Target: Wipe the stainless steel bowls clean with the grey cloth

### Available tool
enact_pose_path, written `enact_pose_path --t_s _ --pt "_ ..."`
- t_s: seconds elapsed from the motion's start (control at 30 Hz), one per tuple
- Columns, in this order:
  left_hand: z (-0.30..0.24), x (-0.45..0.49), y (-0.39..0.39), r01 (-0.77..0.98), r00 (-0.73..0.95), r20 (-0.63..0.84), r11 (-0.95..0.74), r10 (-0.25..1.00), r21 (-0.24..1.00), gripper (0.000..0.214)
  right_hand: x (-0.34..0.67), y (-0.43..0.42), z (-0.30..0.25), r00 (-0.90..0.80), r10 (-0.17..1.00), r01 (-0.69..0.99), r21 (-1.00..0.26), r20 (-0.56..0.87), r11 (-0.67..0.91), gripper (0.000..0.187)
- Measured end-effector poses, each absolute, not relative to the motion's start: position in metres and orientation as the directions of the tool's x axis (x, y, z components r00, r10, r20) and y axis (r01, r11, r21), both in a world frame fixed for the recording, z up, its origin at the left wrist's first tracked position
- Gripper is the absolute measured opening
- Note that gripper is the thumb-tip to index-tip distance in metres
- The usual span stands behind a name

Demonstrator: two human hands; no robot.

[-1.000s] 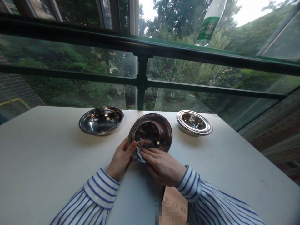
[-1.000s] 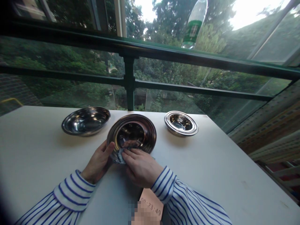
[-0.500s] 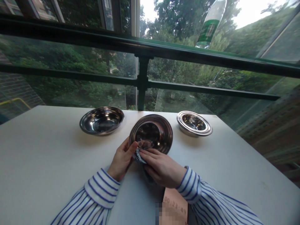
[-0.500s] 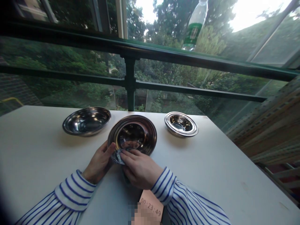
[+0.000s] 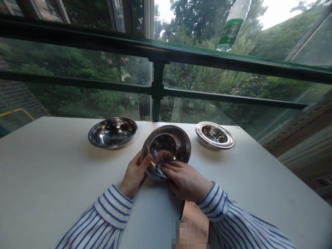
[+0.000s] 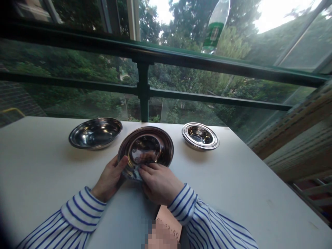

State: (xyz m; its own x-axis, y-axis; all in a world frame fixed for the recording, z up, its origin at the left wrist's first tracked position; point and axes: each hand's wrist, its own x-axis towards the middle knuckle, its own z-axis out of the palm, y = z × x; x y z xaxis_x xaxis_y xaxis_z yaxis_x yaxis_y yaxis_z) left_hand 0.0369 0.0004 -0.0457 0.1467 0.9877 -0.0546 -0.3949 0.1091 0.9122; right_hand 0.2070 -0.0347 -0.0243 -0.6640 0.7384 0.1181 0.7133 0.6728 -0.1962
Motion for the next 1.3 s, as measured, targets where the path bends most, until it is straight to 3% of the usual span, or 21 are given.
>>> enact_pose_path --t_s 0.13,0.33,0.57,0.87,1.0,1.13,1.3 --pt "-0.043 0.038 0.000 -0.414 0.138 -0.074 0.126 0.988 0.902 0.049 0.223 -0.033 -0.018 -0.602 0.795 0.782 -0.150 0.073 0.605 0.040" --pt "-0.039 0.039 0.000 -0.437 0.142 -0.100 0.153 0.985 0.886 0.048 0.212 -0.033 -0.024 -0.693 0.709 0.683 -0.195 0.130 0.704 0.049" --pt "-0.041 0.036 0.001 -0.394 0.217 -0.072 0.155 0.974 0.906 0.055 0.214 -0.030 -0.029 -0.682 0.713 0.680 -0.218 0.161 0.700 0.046" --pt "-0.045 0.038 0.000 -0.259 0.219 0.106 -0.047 0.970 0.965 0.075 0.201 -0.030 -0.034 -0.660 0.685 0.591 -0.349 0.308 0.727 0.045" --pt "-0.042 0.038 -0.003 -0.220 0.212 0.081 -0.033 0.974 0.975 0.062 0.199 -0.033 -0.031 -0.699 0.672 0.608 -0.290 0.245 0.739 0.041" --pt "-0.042 0.037 0.000 -0.274 0.152 0.107 -0.062 0.983 0.960 0.058 0.214 -0.032 -0.024 -0.655 0.741 0.718 -0.181 0.150 0.672 0.034" --pt "-0.046 0.036 0.005 -0.291 0.163 0.111 -0.060 0.980 0.955 0.057 0.217 -0.031 -0.021 -0.605 0.783 0.771 -0.139 0.144 0.621 0.028"
